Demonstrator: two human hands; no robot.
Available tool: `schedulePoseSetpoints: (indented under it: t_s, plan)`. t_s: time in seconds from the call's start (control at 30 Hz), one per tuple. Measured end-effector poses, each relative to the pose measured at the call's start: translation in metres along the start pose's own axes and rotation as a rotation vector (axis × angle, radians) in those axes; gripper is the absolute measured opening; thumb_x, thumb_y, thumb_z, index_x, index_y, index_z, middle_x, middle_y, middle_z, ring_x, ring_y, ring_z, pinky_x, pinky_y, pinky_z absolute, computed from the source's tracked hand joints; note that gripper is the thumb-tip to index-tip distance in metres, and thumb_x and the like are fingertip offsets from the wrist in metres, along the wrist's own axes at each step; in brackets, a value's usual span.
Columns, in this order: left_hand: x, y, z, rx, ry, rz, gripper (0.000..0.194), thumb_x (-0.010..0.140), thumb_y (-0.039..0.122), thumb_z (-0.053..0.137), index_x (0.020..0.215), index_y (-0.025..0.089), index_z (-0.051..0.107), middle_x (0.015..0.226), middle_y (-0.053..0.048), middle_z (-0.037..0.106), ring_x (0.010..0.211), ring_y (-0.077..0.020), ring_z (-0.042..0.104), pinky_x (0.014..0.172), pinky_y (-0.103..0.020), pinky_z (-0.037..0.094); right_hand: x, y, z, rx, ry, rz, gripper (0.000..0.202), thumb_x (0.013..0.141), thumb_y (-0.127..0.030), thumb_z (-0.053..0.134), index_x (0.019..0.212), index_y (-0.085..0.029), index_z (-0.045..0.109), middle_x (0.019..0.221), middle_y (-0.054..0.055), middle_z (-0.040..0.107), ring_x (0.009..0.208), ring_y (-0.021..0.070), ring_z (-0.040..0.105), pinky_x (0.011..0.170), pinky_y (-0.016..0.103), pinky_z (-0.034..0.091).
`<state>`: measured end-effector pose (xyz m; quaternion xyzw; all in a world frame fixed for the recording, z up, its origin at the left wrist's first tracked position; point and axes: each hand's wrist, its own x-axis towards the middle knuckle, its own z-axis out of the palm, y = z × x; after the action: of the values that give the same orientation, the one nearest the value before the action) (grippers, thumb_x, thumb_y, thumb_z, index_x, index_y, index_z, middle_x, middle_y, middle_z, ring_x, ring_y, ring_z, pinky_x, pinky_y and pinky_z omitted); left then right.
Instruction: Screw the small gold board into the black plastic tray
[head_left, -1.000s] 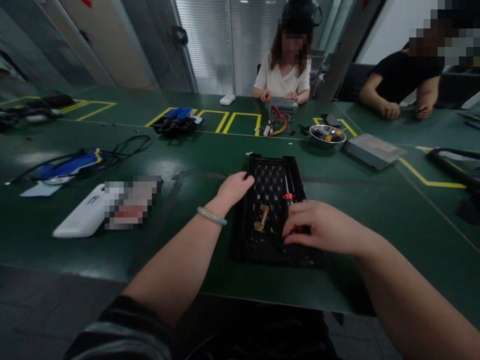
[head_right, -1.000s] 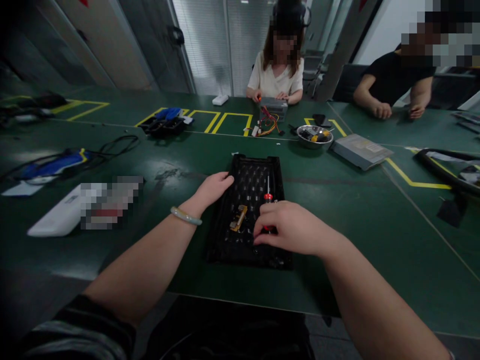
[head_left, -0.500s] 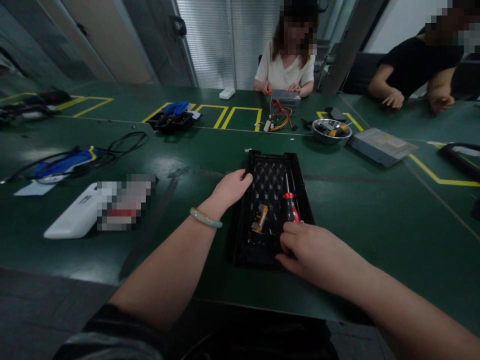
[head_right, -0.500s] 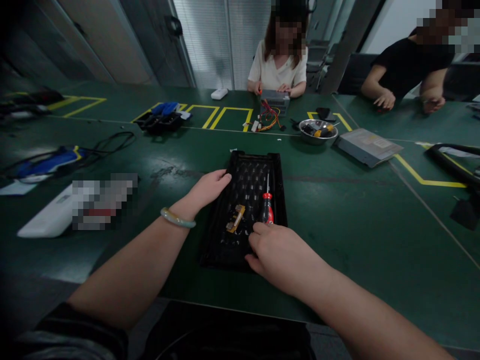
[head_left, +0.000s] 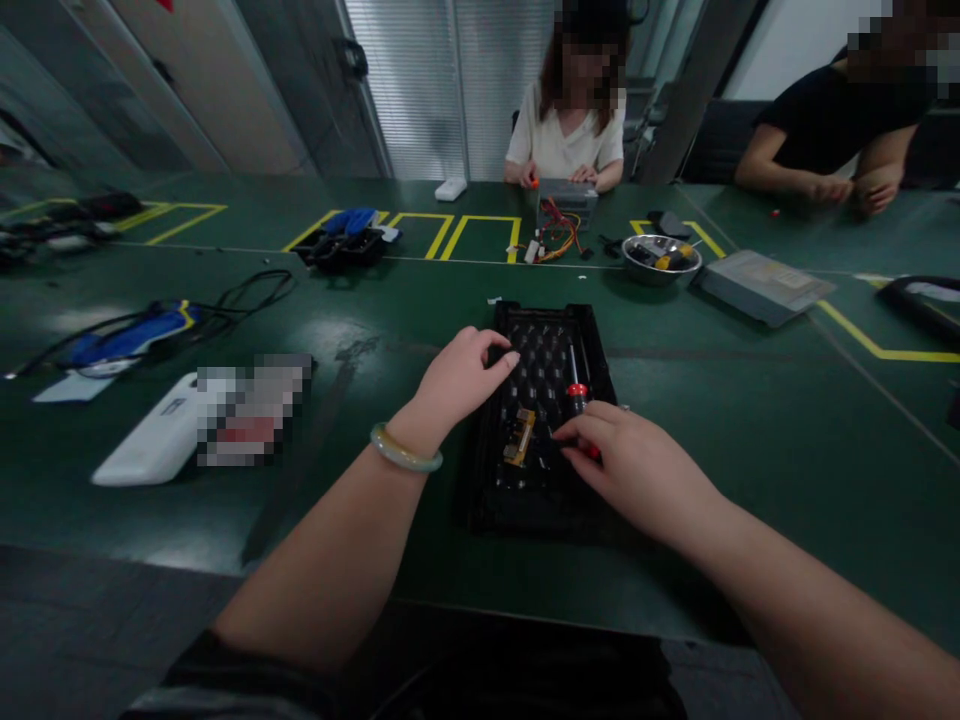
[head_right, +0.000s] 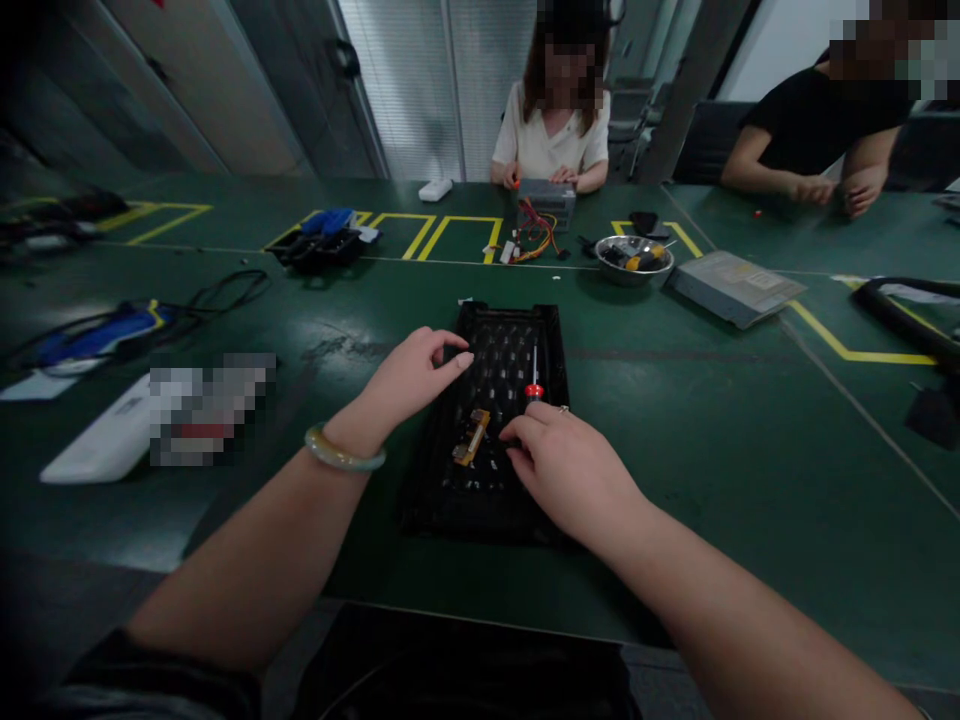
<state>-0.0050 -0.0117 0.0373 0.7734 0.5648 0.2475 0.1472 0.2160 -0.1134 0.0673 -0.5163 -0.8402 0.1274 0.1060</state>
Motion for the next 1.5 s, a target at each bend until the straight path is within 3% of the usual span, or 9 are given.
schedulePoseSetpoints:
  t_s: [0.1, 0.27, 0.53, 0.73, 0.9, 1.13, 1.27, 1.5]
  plan:
    - [-0.011, 0.011, -0.009, 0.058, -0.136, 0.171, 0.029, 0.090, 0.046, 0.057, 0.094, 0.023, 0.073, 0.097, -0.005, 0.058, 0.089, -0.0195, 0.058, 0.082, -0.034, 0.047, 0.006, 0.008, 0.007, -0.002, 0.006, -0.032, 0.016, 0.091, -0.019, 0.060, 0.102, -0.023, 0.071, 0.098, 0.002, 0.064, 0.093, 0.0198, 0.061, 0.086, 0.036, 0.050]
    - [-0.021, 0.018, -0.012, 0.119, -0.330, 0.342, 0.023, 0.085, 0.042, 0.064, 0.092, 0.022, 0.075, 0.096, -0.005, 0.059, 0.098, -0.0221, 0.056, 0.092, -0.036, 0.045, 0.005, 0.009, 0.009, -0.022, 0.032, -0.048, 0.014, 0.090, -0.022, 0.062, 0.101, -0.025, 0.072, 0.096, 0.002, 0.063, 0.092, 0.0199, 0.061, 0.083, 0.036, 0.050]
    - [-0.016, 0.014, -0.007, 0.140, -0.403, 0.404, 0.016, 0.088, 0.032, 0.065, 0.098, 0.023, 0.074, 0.098, -0.002, 0.068, 0.099, -0.0213, 0.056, 0.092, -0.034, 0.041, 0.008, 0.015, 0.005, 0.012, 0.109, -0.007, 0.014, 0.093, -0.028, 0.059, 0.101, -0.026, 0.071, 0.099, 0.001, 0.063, 0.088, 0.0167, 0.061, 0.081, 0.032, 0.048]
    - [-0.017, 0.020, -0.010, 0.115, -0.399, 0.420, 0.012, 0.087, 0.032, 0.068, 0.094, 0.024, 0.073, 0.095, 0.000, 0.071, 0.094, -0.0205, 0.057, 0.087, -0.033, 0.041, 0.010, 0.019, 0.005, 0.035, 0.116, 0.013, 0.013, 0.092, -0.027, 0.060, 0.098, -0.026, 0.072, 0.091, -0.001, 0.063, 0.081, 0.0149, 0.059, 0.075, 0.030, 0.046]
    - [-0.019, 0.025, -0.015, 0.047, -0.413, 0.373, 0.011, 0.086, 0.030, 0.067, 0.092, 0.024, 0.073, 0.090, 0.000, 0.071, 0.092, -0.0202, 0.058, 0.082, -0.032, 0.042, 0.010, 0.017, 0.005, 0.046, 0.118, 0.034, 0.013, 0.092, -0.028, 0.060, 0.096, -0.026, 0.072, 0.091, -0.001, 0.063, 0.080, 0.0146, 0.058, 0.076, 0.030, 0.046]
    - [-0.019, 0.030, -0.019, -0.195, -0.522, 0.226, 0.011, 0.083, 0.031, 0.067, 0.087, 0.022, 0.071, 0.082, 0.002, 0.071, 0.073, -0.0137, 0.062, 0.065, -0.025, 0.044, 0.009, 0.014, 0.005, 0.059, 0.113, 0.063, 0.014, 0.093, -0.029, 0.059, 0.093, -0.026, 0.073, 0.088, -0.001, 0.061, 0.077, 0.0139, 0.056, 0.072, 0.030, 0.043]
    - [-0.020, 0.030, -0.023, -0.316, -0.480, 0.112, 0.014, 0.080, 0.033, 0.068, 0.086, 0.021, 0.071, 0.081, 0.001, 0.070, 0.071, -0.0129, 0.062, 0.064, -0.024, 0.046, 0.007, 0.012, 0.004, 0.090, 0.122, 0.076, 0.017, 0.094, -0.033, 0.059, 0.091, -0.026, 0.074, 0.088, 0.000, 0.060, 0.078, 0.0143, 0.056, 0.073, 0.030, 0.043]
    - [-0.017, 0.026, -0.019, -0.536, -0.290, -0.033, 0.022, 0.081, 0.039, 0.068, 0.086, 0.018, 0.070, 0.086, -0.003, 0.072, 0.080, -0.0168, 0.065, 0.075, -0.031, 0.050, 0.008, 0.008, 0.005, 0.248, 0.196, 0.041, 0.018, 0.093, -0.037, 0.060, 0.099, -0.025, 0.072, 0.098, 0.002, 0.064, 0.090, 0.0165, 0.059, 0.084, 0.033, 0.044]
